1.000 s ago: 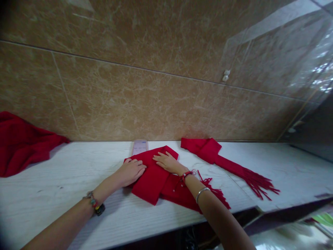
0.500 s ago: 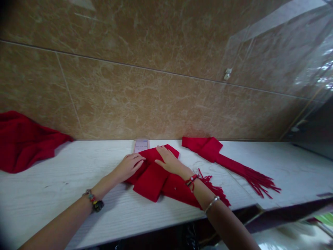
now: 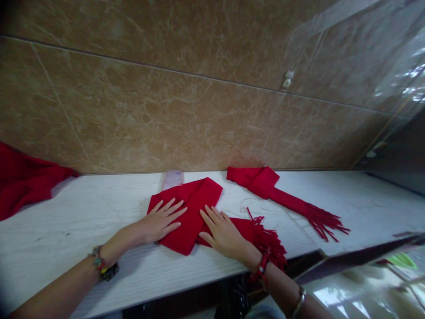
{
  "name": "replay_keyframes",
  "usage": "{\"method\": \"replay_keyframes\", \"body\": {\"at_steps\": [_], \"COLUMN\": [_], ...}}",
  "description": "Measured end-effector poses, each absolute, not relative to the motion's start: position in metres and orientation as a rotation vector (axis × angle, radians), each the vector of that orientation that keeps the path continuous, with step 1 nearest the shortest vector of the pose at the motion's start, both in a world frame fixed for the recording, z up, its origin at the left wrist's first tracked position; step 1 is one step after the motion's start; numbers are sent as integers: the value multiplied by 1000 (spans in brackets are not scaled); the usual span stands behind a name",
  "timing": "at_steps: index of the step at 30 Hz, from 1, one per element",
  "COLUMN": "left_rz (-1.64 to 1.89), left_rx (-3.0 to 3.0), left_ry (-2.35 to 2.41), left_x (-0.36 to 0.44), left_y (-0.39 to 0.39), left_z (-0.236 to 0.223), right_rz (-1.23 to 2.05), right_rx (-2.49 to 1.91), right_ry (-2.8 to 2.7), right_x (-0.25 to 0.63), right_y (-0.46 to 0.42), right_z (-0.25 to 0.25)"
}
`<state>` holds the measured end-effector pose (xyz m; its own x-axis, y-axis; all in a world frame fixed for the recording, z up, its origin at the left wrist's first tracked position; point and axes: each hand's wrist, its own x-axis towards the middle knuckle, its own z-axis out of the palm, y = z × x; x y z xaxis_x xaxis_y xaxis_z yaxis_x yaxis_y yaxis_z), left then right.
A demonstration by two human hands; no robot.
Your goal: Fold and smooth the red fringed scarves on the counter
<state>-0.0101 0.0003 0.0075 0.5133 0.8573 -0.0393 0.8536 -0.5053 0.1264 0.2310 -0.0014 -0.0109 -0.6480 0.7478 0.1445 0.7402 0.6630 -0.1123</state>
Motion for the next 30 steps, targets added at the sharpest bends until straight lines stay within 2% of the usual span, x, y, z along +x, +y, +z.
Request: {"method": "replay_keyframes", "body": {"at_steps": [10,15,18,24,27,30], "left_rz": [-43,40,68,271,278,261], "left_rx": [2492,2595,2590,2673,2770,2747], "left_ry": [1799,1643,1626,1661,1509,1568], "left_x": [-12,-4,2,-10,-19,-21], "left_y": [-4,-7,-8,7,16,18], "left_z": [12,14,15,13,12,13], "right_rz": [141,236,183,-41,-119,-171], "right_rx": [-1226,-1174,-1074,-612,-620,-715], "right_ry": [-2671,-2432,-2431,-2836,-2858,-2803], "right_x": [253,251,236,184,174,177], "right_y": [0,14,35,86,95,91], "right_z": [-8,6,21,25,16,7]}}
